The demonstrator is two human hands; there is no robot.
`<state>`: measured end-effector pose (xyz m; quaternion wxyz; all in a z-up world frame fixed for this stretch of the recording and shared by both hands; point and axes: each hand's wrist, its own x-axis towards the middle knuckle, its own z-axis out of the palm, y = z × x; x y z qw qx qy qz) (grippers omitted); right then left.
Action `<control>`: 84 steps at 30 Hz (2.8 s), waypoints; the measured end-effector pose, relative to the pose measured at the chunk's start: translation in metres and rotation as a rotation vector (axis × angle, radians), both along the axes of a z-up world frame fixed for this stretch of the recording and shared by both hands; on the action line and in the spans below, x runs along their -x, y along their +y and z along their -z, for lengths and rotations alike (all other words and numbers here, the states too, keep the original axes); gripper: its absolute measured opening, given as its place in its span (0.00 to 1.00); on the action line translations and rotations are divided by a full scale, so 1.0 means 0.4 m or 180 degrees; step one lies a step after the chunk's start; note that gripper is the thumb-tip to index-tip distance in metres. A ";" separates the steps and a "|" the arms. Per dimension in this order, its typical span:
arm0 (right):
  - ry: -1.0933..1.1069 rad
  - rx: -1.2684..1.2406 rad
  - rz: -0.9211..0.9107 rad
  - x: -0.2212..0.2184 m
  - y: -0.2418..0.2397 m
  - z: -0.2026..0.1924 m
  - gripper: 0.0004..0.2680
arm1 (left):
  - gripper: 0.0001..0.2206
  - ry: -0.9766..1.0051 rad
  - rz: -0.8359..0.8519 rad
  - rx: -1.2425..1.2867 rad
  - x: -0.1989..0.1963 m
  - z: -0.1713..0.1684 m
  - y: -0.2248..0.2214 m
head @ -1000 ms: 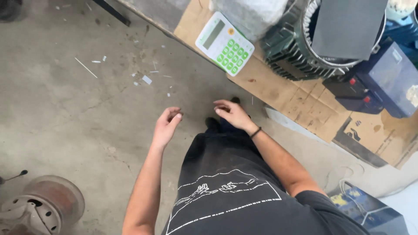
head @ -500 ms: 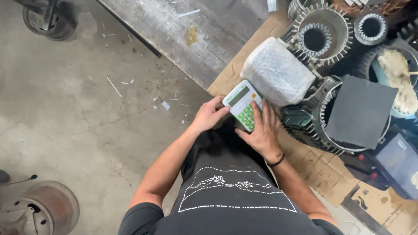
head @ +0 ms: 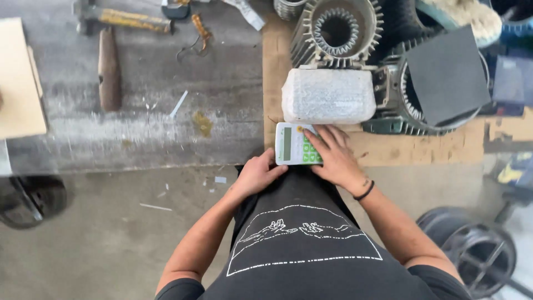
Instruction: The person is organizing various tools and motor components on a workbench and in a storage box, including measuring a part with a caliper.
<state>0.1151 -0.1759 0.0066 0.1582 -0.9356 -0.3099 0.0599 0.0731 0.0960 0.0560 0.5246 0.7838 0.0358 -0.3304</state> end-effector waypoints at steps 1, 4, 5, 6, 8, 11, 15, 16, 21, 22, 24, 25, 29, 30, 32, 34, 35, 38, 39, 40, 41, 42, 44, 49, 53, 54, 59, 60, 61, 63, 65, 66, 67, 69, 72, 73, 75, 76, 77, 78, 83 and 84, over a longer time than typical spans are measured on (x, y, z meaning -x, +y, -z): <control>-0.0148 0.0026 0.0159 0.020 0.000 0.003 0.39 | 0.21 -0.0171 0.0562 -0.0462 -0.019 -0.027 0.017; -0.0259 0.0015 0.0929 0.074 0.016 -0.019 0.37 | 0.23 -0.0505 0.1221 -0.0847 -0.059 0.000 0.019; -0.0283 0.0008 0.0990 0.097 0.046 -0.042 0.37 | 0.23 -0.0537 0.1278 -0.0853 -0.074 -0.002 0.023; 0.0014 -0.0071 0.1387 0.114 0.068 -0.065 0.35 | 0.23 -0.0666 0.1451 -0.0793 -0.084 -0.003 0.021; 0.0300 -0.0177 0.1754 0.146 0.112 -0.086 0.33 | 0.23 -0.0805 0.1598 -0.0761 -0.101 0.016 0.030; -0.0002 -0.0459 0.1791 0.193 0.167 -0.076 0.30 | 0.20 -0.1180 0.1839 -0.0868 -0.130 0.076 0.077; -0.0918 -0.0840 0.1398 0.210 0.193 -0.057 0.22 | 0.10 -0.2409 0.1119 -0.1419 -0.195 0.095 0.127; -0.1039 -0.0985 0.1295 0.206 0.190 -0.054 0.20 | 0.12 -0.2910 0.1016 -0.1536 -0.213 0.083 0.124; -0.0797 -0.1507 0.0810 0.157 0.216 -0.110 0.16 | 0.07 -0.3338 0.1248 -0.1871 -0.237 0.195 0.065; -0.0711 -0.1767 0.0612 0.142 0.227 -0.126 0.13 | 0.04 -0.3493 0.1187 -0.1992 -0.240 0.215 0.063; -0.0675 -0.1852 0.0350 0.111 0.222 -0.116 0.13 | 0.05 -0.3500 0.1051 -0.2091 -0.228 0.216 0.059; -0.0661 -0.1915 0.0198 0.095 0.218 -0.110 0.12 | 0.05 -0.3537 0.1009 -0.2121 -0.223 0.217 0.053; -0.0473 -0.2122 -0.0210 0.048 0.203 -0.119 0.11 | 0.03 -0.3227 0.0751 -0.2216 -0.207 0.107 0.112; -0.0427 -0.2191 -0.0235 0.041 0.202 -0.121 0.10 | 0.04 -0.2943 0.0391 -0.1971 -0.211 0.063 0.148; -0.0366 -0.2278 -0.0320 0.024 0.203 -0.132 0.10 | 0.06 -0.2661 -0.0021 -0.1755 -0.237 -0.001 0.232; -0.0392 -0.2368 -0.0633 0.010 0.216 -0.150 0.06 | 0.07 -0.3117 -0.0683 -0.2001 -0.287 -0.039 0.332; -0.0394 -0.2378 -0.0644 0.010 0.222 -0.171 0.06 | 0.07 -0.3121 -0.0690 -0.2015 -0.330 -0.061 0.374; -0.0300 -0.1966 -0.0868 0.007 0.254 -0.199 0.02 | 0.09 -0.3836 -0.0980 -0.1755 -0.504 -0.072 0.495; -0.0331 -0.1903 -0.0820 0.005 0.269 -0.192 0.02 | 0.12 -0.3598 -0.0667 -0.2338 -0.581 -0.036 0.529; -0.0359 -0.1839 -0.0723 0.012 0.287 -0.186 0.02 | 0.19 -0.3352 -0.0304 -0.2888 -0.660 -0.001 0.555; -0.0385 -0.1848 -0.0622 0.023 0.312 -0.193 0.02 | 0.19 -0.3394 -0.0209 -0.2848 -0.697 0.013 0.537; -0.0313 -0.1791 -0.0452 0.029 0.339 -0.198 0.02 | 0.24 -0.2594 0.0273 -0.3355 -0.734 0.027 0.520; -0.0251 -0.1730 -0.0185 0.046 0.394 -0.194 0.02 | 0.33 -0.1813 0.0832 -0.3798 -0.793 0.093 0.507; -0.0207 -0.1907 0.0272 0.093 0.506 -0.203 0.03 | 0.12 -0.2045 0.0995 -0.3148 -0.784 0.121 0.542; -0.0164 -0.1778 0.0920 0.138 0.542 -0.198 0.03 | 0.09 -0.2261 0.0957 -0.1977 -0.665 -0.073 0.655; -0.0073 -0.1811 0.1016 0.143 0.546 -0.184 0.03 | 0.07 -0.2428 0.0709 -0.1096 -0.631 -0.122 0.684; 0.0027 -0.1869 0.0760 0.117 0.609 -0.189 0.04 | 0.10 -0.2581 -0.0086 0.1261 -0.469 -0.192 0.768; -0.0027 -0.2033 0.0640 0.105 0.624 -0.189 0.03 | 0.03 -0.2531 -0.0452 0.2076 -0.449 -0.158 0.772; -0.0077 -0.2199 0.0522 0.092 0.640 -0.189 0.03 | 0.06 -0.2463 -0.0814 0.2893 -0.429 -0.123 0.778; -0.0111 -0.2199 0.0259 0.073 0.660 -0.186 0.03 | 0.07 -0.2337 -0.1101 0.3210 -0.382 -0.105 0.771; -0.0120 -0.2199 -0.0019 0.060 0.666 -0.188 0.03 | 0.09 -0.2217 -0.1413 0.3526 -0.328 -0.086 0.755; -0.0124 -0.2150 -0.0167 0.051 0.672 -0.187 0.03 | 0.13 -0.2177 -0.1508 0.3597 -0.305 -0.082 0.751; -0.0132 -0.2101 -0.0315 0.040 0.677 -0.186 0.04 | 0.18 -0.2140 -0.1602 0.3671 -0.284 -0.079 0.746; -0.0185 -0.2027 -0.0393 0.011 0.691 -0.209 0.04 | 0.20 -0.2030 -0.1694 0.3706 -0.237 -0.085 0.748; -0.0277 -0.1906 -0.0374 -0.058 0.695 -0.251 0.06 | 0.24 -0.1765 -0.1696 0.3679 -0.182 -0.096 0.741; -0.0286 -0.1909 -0.0341 -0.086 0.695 -0.266 0.07 | 0.25 -0.1654 -0.1649 0.3547 -0.166 -0.101 0.738; -0.0119 -0.2090 -0.0259 -0.134 0.714 -0.313 0.08 | 0.24 -0.1725 -0.1594 0.3446 -0.143 -0.112 0.702; 0.0032 -0.2292 -0.0173 -0.160 0.725 -0.336 0.09 | 0.22 -0.1808 -0.1520 0.3330 -0.138 -0.118 0.686; 0.0017 -0.2284 -0.0138 -0.168 0.751 -0.357 0.09 | 0.22 -0.1787 -0.1488 0.3349 -0.126 -0.143 0.678; 0.0026 -0.2378 -0.0180 -0.171 0.773 -0.378 0.10 | 0.19 -0.2008 -0.1261 0.2982 -0.113 -0.165 0.666; -0.0463 -0.2424 -0.0259 -0.147 0.794 -0.381 0.03 | 0.29 -0.3460 -0.0666 0.1186 -0.099 -0.211 0.652; -0.0588 -0.2580 -0.0321 -0.135 0.798 -0.381 0.04 | 0.21 -0.3924 -0.0796 0.0768 -0.105 -0.199 0.659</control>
